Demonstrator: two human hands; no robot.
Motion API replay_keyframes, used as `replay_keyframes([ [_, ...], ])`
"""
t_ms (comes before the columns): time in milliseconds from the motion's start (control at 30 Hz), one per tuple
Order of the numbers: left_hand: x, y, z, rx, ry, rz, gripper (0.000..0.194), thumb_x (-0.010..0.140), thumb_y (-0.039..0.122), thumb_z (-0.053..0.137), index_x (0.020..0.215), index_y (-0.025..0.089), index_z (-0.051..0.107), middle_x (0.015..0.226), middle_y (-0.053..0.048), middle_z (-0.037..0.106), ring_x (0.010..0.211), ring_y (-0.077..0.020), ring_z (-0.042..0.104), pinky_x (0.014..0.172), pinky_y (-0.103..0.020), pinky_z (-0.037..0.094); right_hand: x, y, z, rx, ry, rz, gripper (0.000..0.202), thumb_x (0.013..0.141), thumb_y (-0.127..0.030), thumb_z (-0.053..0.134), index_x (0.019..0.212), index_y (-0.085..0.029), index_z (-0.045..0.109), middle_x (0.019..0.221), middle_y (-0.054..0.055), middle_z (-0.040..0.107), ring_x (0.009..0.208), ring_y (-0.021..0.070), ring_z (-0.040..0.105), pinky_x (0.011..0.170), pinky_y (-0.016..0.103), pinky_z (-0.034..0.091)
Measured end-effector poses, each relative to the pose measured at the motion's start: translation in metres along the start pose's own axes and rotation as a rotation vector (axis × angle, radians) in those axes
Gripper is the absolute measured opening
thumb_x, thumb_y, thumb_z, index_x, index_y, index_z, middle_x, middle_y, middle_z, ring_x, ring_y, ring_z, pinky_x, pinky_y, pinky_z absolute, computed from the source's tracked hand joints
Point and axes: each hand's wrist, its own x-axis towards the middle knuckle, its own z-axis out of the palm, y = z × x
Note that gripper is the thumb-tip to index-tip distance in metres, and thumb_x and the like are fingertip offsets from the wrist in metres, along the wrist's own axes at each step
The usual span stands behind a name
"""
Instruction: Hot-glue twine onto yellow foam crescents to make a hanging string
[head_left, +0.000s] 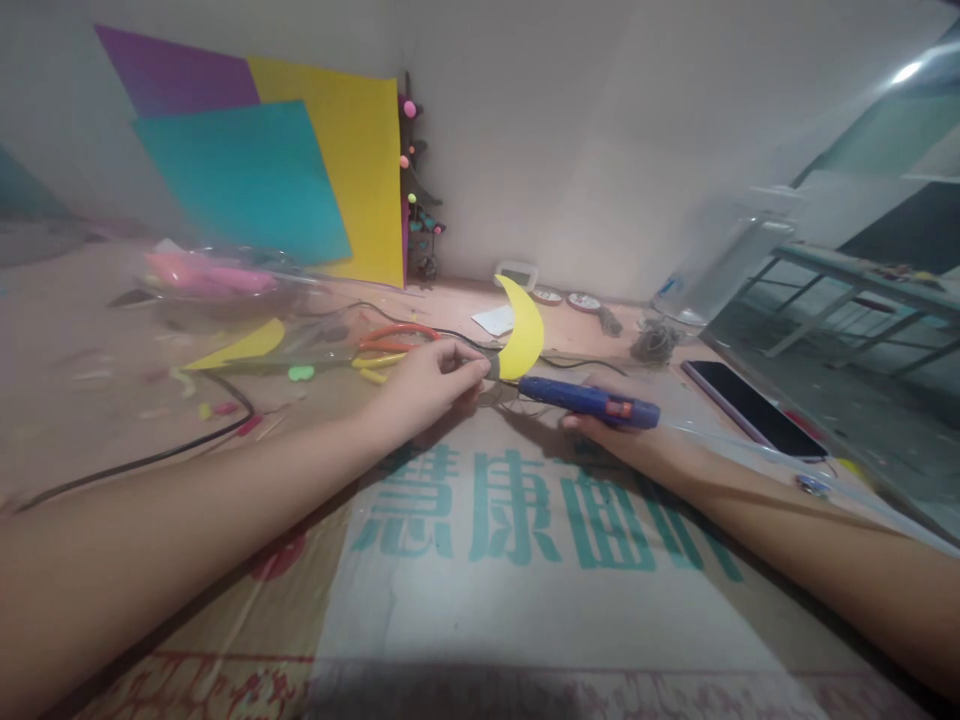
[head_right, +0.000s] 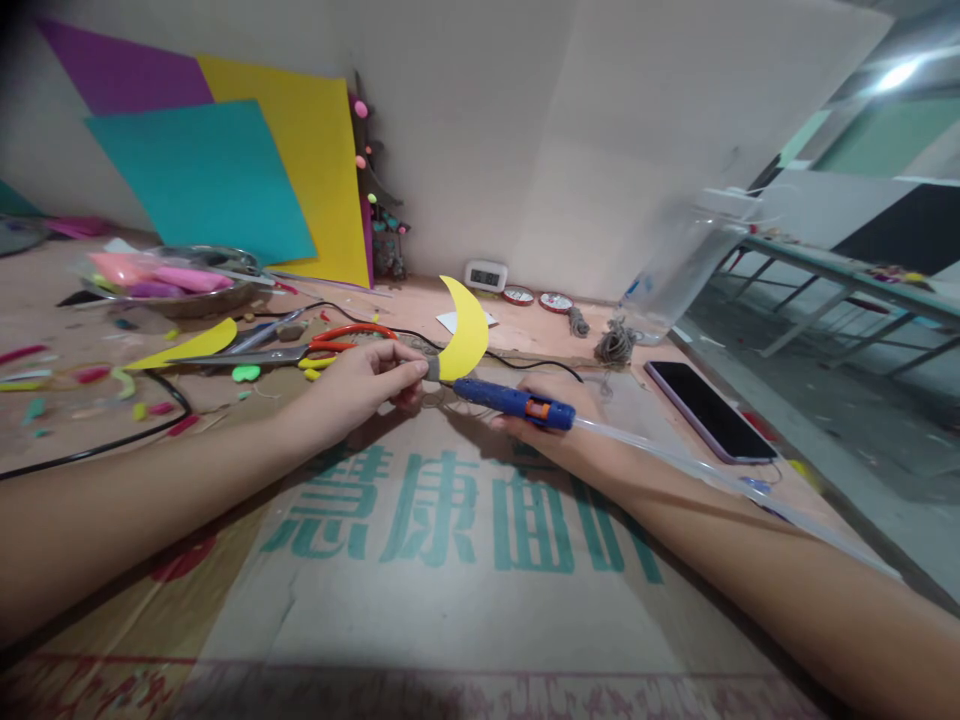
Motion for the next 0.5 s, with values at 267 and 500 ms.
replay_keyframes([
  [267, 0.0002, -0.0004, 0.0003, -0.008, -0.001, 0.002, 0.025, 0.082, 0.041, 0.063, 0.081, 0.017, 0.057, 0.064, 0.001, 0.062, 0.057, -0.0116, 0.059, 0.058, -0.024, 0.046, -0.0005, -0.0027, -0.0022, -0.023, 0.02, -0.048, 0.026, 0.077, -0.041, 0.067, 0.064, -0.023, 0.055, 0.058, 0.0, 0.056, 0.058, 0.0176, 0.055, 0.052, 0.03, 0.041],
  [500, 0.0, 0.0, 0.0001, -0.004, 0.002, 0.002, 0.025, 0.081, 0.042, 0.063, 0.081, 0.017, 0.057, 0.065, 0.001, 0.063, 0.057, -0.0116, 0.059, 0.058, -0.024, 0.046, 0.0027, 0.0053, 0.0018, -0.017, 0.022, -0.074, 0.028, 0.075, -0.044, 0.068, 0.063, -0.022, 0.054, 0.059, 0.0, 0.057, 0.057, 0.017, 0.055, 0.052, 0.03, 0.041],
])
